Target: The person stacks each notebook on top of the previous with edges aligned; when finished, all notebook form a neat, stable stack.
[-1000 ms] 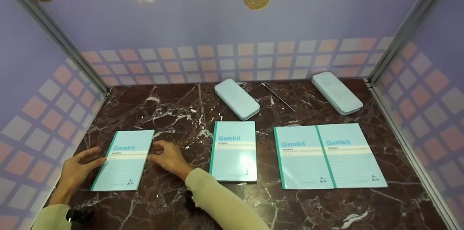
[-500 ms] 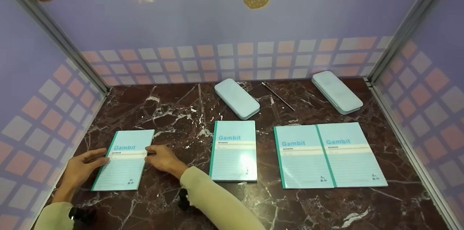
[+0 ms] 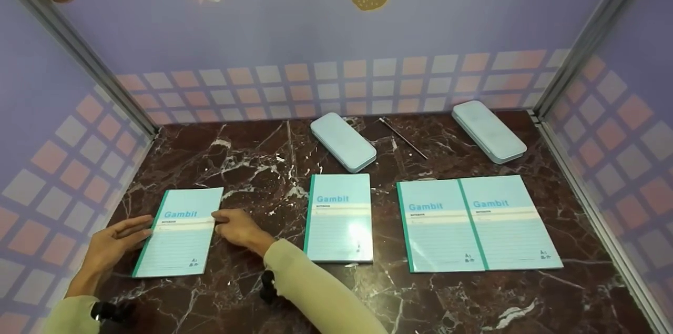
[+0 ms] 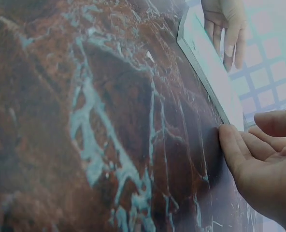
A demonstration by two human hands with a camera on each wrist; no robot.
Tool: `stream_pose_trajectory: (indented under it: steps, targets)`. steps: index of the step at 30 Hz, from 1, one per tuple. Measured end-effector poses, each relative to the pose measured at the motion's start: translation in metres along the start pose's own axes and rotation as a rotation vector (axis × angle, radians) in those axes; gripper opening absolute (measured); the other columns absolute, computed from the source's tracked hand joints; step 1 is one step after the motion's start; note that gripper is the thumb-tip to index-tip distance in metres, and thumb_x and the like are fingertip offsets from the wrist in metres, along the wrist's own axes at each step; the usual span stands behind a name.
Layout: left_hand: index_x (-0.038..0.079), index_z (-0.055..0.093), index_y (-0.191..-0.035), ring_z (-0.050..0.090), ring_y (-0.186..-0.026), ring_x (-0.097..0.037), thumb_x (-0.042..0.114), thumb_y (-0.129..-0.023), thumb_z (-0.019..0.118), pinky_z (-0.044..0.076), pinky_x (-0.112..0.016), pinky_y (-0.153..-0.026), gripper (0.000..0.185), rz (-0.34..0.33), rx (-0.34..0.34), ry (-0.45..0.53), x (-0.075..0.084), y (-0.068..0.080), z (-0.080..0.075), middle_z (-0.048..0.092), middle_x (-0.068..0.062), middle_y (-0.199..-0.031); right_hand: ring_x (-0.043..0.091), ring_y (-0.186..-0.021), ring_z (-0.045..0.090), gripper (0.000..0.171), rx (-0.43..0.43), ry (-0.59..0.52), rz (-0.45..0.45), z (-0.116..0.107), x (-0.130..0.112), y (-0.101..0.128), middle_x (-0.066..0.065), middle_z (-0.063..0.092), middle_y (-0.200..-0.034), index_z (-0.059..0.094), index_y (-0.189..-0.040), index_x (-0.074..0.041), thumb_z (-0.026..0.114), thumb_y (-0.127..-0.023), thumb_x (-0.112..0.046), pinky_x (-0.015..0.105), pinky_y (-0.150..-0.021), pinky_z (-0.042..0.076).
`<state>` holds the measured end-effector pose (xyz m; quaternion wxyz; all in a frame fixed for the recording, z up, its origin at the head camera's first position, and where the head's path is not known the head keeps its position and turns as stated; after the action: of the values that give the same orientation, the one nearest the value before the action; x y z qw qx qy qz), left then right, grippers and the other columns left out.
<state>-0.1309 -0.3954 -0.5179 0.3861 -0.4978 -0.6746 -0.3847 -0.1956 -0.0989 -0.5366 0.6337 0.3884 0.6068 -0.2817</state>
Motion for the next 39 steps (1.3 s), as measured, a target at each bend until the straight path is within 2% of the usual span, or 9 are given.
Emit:
stream_pose_trajectory:
  steps: [5, 9, 12, 16, 22, 26, 33, 39]
  targets:
    - [-0.004, 0.051, -0.155, 0.071, -0.102, 0.0, 0.016, -0.099, 0.079, 0.06, -0.022, -0.089, 0.065, -0.04, 0.019, 0.159, -0.002, -0.001, -0.001, 0.076, 0.009, -0.122, 0.033, -0.115, 0.072, 0.043, 0.003, -0.046, 0.009, -0.003, 0.001, 0.0, 0.024, 0.063, -0.143, 0.062, -0.142, 0.009, 0.067, -0.099, 0.006, 0.033, -0.096, 0.06]
    - [-0.002, 0.055, -0.153, 0.073, -0.1, -0.004, 0.022, -0.1, 0.078, 0.061, -0.025, -0.088, 0.062, -0.078, 0.041, 0.192, -0.001, 0.001, 0.001, 0.077, 0.013, -0.11, 0.028, -0.112, 0.073, 0.045, 0.0, -0.045, 0.022, -0.006, 0.001, 0.001, 0.021, 0.064, -0.143, 0.063, -0.142, 0.007, 0.07, -0.098, 0.003, 0.031, -0.095, 0.06]
    - [0.0, 0.059, -0.15, 0.071, -0.101, -0.004, 0.03, -0.102, 0.076, 0.062, -0.027, -0.087, 0.059, -0.087, 0.034, 0.145, 0.001, 0.002, 0.003, 0.075, 0.013, -0.114, 0.028, -0.109, 0.074, 0.044, 0.01, -0.062, 0.028, -0.009, 0.001, 0.001, 0.02, 0.066, -0.14, 0.064, -0.14, 0.007, 0.071, -0.097, 0.003, 0.032, -0.093, 0.061]
    - [0.003, 0.059, -0.152, 0.069, -0.105, -0.002, 0.033, -0.102, 0.075, 0.062, -0.027, -0.087, 0.06, -0.07, 0.01, 0.114, 0.001, 0.002, 0.005, 0.073, 0.011, -0.12, 0.035, -0.108, 0.074, 0.041, 0.024, -0.132, 0.024, -0.013, 0.002, -0.001, 0.023, 0.067, -0.136, 0.065, -0.137, 0.009, 0.07, -0.096, 0.006, 0.035, -0.091, 0.062]
    - [0.004, 0.062, -0.149, 0.072, -0.103, -0.007, 0.026, -0.099, 0.08, 0.062, -0.027, -0.085, 0.058, -0.091, 0.039, 0.258, 0.007, 0.002, 0.014, 0.076, 0.011, -0.11, 0.041, -0.105, 0.073, 0.037, 0.044, -0.188, 0.022, -0.019, 0.004, -0.001, 0.024, 0.068, -0.127, 0.065, -0.132, 0.012, 0.069, -0.096, 0.009, 0.038, -0.089, 0.063]
    - [0.006, 0.066, -0.146, 0.072, -0.102, -0.01, 0.021, -0.098, 0.081, 0.062, -0.026, -0.084, 0.053, -0.088, 0.069, 0.361, 0.02, 0.003, 0.021, 0.077, 0.01, -0.11, 0.04, -0.102, 0.073, 0.034, 0.055, -0.204, 0.023, -0.02, 0.005, -0.001, 0.021, 0.07, -0.117, 0.065, -0.129, 0.013, 0.07, -0.096, 0.007, 0.04, -0.088, 0.064]
    - [0.005, 0.071, -0.138, 0.073, -0.094, -0.012, 0.01, -0.097, 0.08, 0.062, -0.024, -0.077, 0.042, -0.026, 0.097, 0.48, 0.049, 0.005, 0.032, 0.078, 0.003, -0.108, 0.032, -0.097, 0.075, 0.037, 0.079, -0.199, 0.032, -0.022, 0.008, -0.001, 0.018, 0.071, -0.11, 0.064, -0.131, 0.012, 0.074, -0.097, 0.0, 0.039, -0.085, 0.065]
    - [0.002, 0.073, -0.134, 0.076, -0.088, -0.016, 0.002, -0.097, 0.078, 0.064, -0.028, -0.074, 0.037, 0.015, 0.106, 0.576, 0.059, 0.003, 0.039, 0.078, -0.004, -0.105, 0.026, -0.087, 0.074, 0.034, 0.141, -0.23, 0.003, -0.029, 0.006, 0.001, 0.014, 0.072, -0.099, 0.067, -0.126, 0.011, 0.075, -0.095, 0.002, 0.039, -0.082, 0.065]
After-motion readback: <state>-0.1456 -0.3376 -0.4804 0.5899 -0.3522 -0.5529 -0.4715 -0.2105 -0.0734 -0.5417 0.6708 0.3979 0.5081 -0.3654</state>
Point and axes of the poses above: each hand's wrist, its own y-axis away from the middle knuckle, its own z-axis out of the palm, x = y × z, the point moved 1 cm from there along -y, towards the middle knuckle
